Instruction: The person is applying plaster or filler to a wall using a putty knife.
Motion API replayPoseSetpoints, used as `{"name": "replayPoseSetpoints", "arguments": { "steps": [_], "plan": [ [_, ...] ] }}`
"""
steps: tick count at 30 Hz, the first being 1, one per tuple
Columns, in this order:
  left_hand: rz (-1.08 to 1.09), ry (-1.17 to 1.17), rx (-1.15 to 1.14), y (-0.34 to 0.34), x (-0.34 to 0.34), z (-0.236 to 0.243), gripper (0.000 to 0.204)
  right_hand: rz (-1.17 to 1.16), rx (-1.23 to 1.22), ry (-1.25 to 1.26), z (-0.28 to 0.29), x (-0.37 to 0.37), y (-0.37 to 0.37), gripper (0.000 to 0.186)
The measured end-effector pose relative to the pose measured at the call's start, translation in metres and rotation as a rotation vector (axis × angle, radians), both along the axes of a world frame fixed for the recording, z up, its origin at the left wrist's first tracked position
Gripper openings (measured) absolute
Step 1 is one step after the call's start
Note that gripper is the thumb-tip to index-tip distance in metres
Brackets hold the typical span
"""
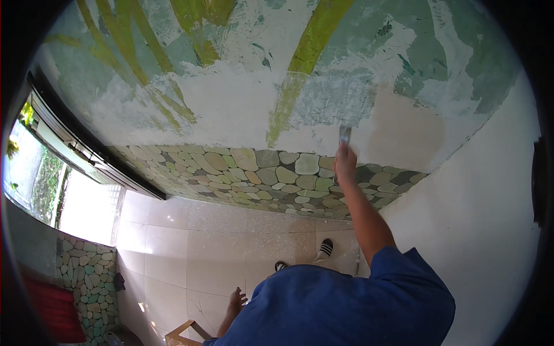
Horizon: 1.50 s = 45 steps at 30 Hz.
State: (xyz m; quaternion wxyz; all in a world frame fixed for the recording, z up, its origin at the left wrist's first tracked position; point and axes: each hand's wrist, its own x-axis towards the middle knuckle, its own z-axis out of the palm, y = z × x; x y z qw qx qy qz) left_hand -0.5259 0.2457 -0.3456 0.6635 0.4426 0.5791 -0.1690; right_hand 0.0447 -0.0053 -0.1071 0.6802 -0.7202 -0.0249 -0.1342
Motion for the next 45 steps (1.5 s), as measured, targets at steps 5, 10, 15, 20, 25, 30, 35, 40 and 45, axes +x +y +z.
{"name": "replayPoseSetpoints", "arguments": {
  "steps": [5, 10, 15, 20, 25, 30, 35, 40, 45],
  "plan": [
    [-0.012, -0.008, -0.011, 0.004, 0.000, -0.010, 0.065, 0.083, 0.058, -0.086, 0.106, 0.009, 0.036, 0.044],
    [0.018, -0.003, -0.059, 0.006, 0.002, -0.016, 0.065, 0.127, 0.162, 0.022, 0.062, -0.035, 0.031, 0.042],
    [0.023, -0.013, -0.008, 0.004, -0.009, -0.023, 0.064, 0.096, 0.156, 0.215, -0.036, -0.059, 0.024, 0.042],
    [0.131, -0.016, -0.058, 0.012, -0.047, -0.078, 0.065, 0.229, 0.439, 0.019, 0.043, -0.003, 0.046, 0.036],
    [0.214, -0.018, -0.086, 0.005, -0.049, -0.069, 0.067, 0.201, 0.338, 0.081, 0.049, -0.032, 0.058, 0.038],
    [0.066, -0.041, -0.049, 0.004, -0.025, -0.045, 0.067, 0.058, 0.136, 0.114, -0.053, -0.039, 0.039, 0.042],
    [0.094, -0.027, -0.099, 0.013, -0.045, -0.066, 0.067, 0.057, 0.085, -0.163, 0.048, 0.018, 0.067, 0.042],
    [0.078, 0.034, -0.055, 0.007, -0.025, -0.032, 0.066, 0.195, 0.276, -0.010, 0.084, -0.024, 0.066, 0.042],
    [0.054, -0.008, -0.047, 0.003, -0.018, -0.019, 0.065, 0.042, 0.075, 0.122, -0.045, -0.053, 0.033, 0.042]
  ]
}}
